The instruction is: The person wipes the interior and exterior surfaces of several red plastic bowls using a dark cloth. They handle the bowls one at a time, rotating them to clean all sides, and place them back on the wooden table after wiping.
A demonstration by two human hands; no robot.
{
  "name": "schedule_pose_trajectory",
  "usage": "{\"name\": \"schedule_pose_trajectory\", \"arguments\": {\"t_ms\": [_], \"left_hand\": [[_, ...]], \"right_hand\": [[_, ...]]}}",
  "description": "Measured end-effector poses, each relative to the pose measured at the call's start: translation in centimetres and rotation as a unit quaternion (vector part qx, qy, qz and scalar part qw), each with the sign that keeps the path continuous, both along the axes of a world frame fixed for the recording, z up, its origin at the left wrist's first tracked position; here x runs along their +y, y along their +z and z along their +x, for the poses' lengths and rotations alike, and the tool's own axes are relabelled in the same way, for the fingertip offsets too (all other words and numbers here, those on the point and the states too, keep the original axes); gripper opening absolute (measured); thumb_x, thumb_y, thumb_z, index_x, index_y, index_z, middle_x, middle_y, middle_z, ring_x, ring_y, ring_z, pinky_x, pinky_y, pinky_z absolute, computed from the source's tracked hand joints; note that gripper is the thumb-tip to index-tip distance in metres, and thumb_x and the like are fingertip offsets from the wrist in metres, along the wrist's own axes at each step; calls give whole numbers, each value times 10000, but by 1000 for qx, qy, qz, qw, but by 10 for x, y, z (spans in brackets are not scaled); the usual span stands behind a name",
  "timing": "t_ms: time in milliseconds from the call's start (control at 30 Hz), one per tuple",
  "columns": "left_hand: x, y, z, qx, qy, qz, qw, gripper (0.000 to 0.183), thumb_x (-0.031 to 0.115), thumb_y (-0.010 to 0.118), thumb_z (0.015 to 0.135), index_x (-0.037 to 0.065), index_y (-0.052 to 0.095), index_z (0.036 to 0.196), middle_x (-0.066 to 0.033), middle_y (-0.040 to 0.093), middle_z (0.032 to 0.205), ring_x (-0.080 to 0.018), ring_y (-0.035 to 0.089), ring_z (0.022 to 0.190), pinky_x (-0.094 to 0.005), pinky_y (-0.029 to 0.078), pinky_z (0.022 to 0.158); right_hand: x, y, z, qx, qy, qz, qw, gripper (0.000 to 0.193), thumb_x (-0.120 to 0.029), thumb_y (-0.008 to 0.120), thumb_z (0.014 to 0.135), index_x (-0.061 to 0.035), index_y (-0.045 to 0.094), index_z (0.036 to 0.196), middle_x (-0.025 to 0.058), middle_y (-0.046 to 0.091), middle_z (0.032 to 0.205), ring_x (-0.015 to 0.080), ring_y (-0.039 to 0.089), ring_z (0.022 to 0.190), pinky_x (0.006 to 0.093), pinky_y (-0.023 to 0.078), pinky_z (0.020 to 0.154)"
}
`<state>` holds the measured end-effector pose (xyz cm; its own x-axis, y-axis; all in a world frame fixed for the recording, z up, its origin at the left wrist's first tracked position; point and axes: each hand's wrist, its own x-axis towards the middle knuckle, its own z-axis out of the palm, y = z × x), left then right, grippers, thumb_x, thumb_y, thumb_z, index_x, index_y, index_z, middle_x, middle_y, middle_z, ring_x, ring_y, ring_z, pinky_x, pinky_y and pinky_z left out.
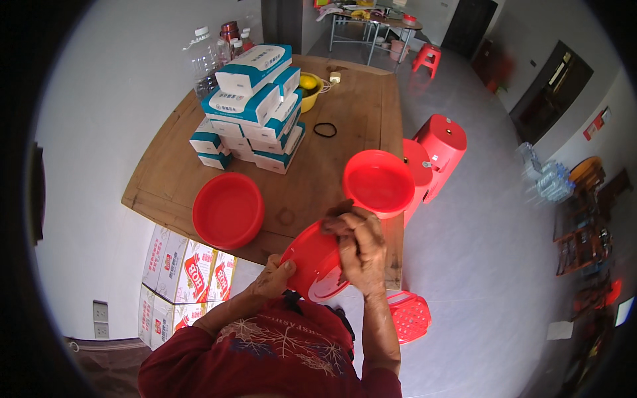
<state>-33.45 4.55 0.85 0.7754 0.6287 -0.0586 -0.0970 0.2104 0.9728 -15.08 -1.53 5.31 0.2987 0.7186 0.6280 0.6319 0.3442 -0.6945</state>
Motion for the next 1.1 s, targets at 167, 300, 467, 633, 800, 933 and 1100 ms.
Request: {"name": "schedule_pose_trajectory", "arguments": {"t_ms": [167, 300, 467, 633, 800, 933, 1100], "left_hand": [[4, 2, 5, -93, 70, -173, 978, 320, 339, 471, 964, 43, 592, 957, -12, 597, 900, -100, 556, 822, -282, 481, 706], [13, -13, 19, -163, 171, -370, 898, 362, 347, 491, 957, 28, 527, 1123, -77, 593, 1103, -174, 585, 1013, -356, 511, 856], [15, -9, 34, -145, 153, -292, 933, 329, 331, 484, 966, 33, 565, 1077, -35, 616, 1012, -119, 587, 914, -299, 511, 780], [12, -10, 37, -125, 71, -189, 971, 330, 300, 433, 990, 26, 617, 1001, 34, 622, 921, -42, 540, 851, -231, 470, 721], [22, 22, 24, -114, 131, -25, 984, 324, 294, 453, 978, 11, 601, 1036, 20, 622, 939, -60, 556, 824, -219, 464, 736], [24, 46, 5, -163, 157, -140, 964, 337, 299, 484, 964, -3, 590, 1067, 8, 626, 936, -80, 561, 850, -230, 469, 744], [37, 62, -34, -29, 236, 175, 956, 226, 191, 609, 900, 3, 598, 1026, -59, 651, 948, -139, 613, 836, -282, 496, 692]], "right_hand": [[-2, -21, 1, 291, -28, -27, 956, 275, -95, 419, 941, 26, 504, 1173, 105, 616, 1078, 170, 558, 935, 334, 418, 889], [-6, -61, -12, 314, -117, -14, 942, 358, -146, 436, 950, 54, 446, 1247, 141, 517, 1164, 227, 479, 1073, 349, 327, 993], [-6, -68, -39, 0, -236, 30, 971, 363, -67, 420, 912, 51, 459, 1253, 201, 496, 1218, 315, 476, 1113, 388, 342, 979], [-2, -36, -52, -100, -132, 73, 983, 386, 34, 426, 831, 66, 473, 1212, 257, 447, 1231, 391, 468, 1115, 454, 390, 925], [11, -16, -60, -262, -96, 82, 957, 208, -25, 583, 778, -51, 660, 970, 217, 458, 1203, 406, 477, 1094, 458, 436, 892], [11, -45, -61, -246, -28, 167, 954, 218, -21, 691, 703, -129, 693, 892, 191, 460, 1206, 403, 471, 1095, 452, 457, 860], [3, -89, -46, -204, 14, 21, 979, 215, 28, 658, 734, -41, 667, 937, 199, 483, 1184, 378, 508, 1062, 425, 461, 864]]}}
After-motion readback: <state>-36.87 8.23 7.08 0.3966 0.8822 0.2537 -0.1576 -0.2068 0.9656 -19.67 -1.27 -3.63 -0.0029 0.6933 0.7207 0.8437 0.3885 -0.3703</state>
